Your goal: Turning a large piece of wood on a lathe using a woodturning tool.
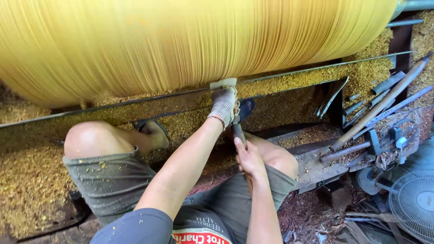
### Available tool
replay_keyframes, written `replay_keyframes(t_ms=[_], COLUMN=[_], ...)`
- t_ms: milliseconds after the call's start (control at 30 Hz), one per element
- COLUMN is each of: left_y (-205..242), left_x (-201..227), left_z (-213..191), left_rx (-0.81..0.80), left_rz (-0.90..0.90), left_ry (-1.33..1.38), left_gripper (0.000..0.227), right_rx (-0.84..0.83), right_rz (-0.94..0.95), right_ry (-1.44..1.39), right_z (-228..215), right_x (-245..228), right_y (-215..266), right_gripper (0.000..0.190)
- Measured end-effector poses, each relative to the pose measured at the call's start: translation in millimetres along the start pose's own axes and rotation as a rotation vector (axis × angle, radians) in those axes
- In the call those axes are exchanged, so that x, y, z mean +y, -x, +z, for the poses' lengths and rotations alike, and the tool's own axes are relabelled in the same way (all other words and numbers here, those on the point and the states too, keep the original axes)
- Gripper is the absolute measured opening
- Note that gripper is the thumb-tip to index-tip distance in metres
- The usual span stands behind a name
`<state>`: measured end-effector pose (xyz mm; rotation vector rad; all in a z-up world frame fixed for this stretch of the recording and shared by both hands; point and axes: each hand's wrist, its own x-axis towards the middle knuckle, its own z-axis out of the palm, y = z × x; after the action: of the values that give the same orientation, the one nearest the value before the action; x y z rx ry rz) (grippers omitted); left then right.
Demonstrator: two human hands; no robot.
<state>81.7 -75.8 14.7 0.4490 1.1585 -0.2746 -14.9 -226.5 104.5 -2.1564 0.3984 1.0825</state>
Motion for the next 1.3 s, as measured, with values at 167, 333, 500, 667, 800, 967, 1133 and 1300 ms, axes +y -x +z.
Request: replay_keyframes(t_ms=[167,333,500,667,800,967,1133,1300], left_y=[24.1,26.3,12.5,-14.8,28.5,24.2,21.9,11.6], left_x=[15.1,15.8,10.7,2.5,23.9,26.5,26.8,19.0], left_z=[-1.2,-8.5,-21.1,-50.0,-53.9,-66.4,-76.6,-85.8], left_rx=[0.076,0.154,0.118,-0.012,0.072,0.1,0.079,-0.022], left_rz=[0.066,0.061,0.085,0.134,0.077,0.09,0.027,0.15], left_ry=[-0.053,-0.03,0.021,0.158,0.095,0.083,0.08,0.078], left_gripper=[0.023,0.024,0.031,0.025,0.033,0.024,0.026,0.03], right_rx=[-0.01,-0.031,-0.033,-0.071,-0.068,-0.07,-0.066,-0.069], right_rz=[0.016,0.011,-0.002,-0.019,-0.033,-0.016,-0.018,0.022], right_ry=[-0.02,-0.034,0.012,0.016,0.066,0.097,0.117,0.086], right_z=[3.1,6.2,12.1,26.3,32.8,43.7,53.4,61.5], right_x=[-4.9,-9.6,-6.5,-3.9,-7.2,-11.0,-12.8,-25.3], right_y=[5.2,10.1,7.1,7.6,11.4,19.1,25.3,39.4], right_gripper=[0.048,0.046,0.048,0.045,0.045,0.049,0.051,0.046])
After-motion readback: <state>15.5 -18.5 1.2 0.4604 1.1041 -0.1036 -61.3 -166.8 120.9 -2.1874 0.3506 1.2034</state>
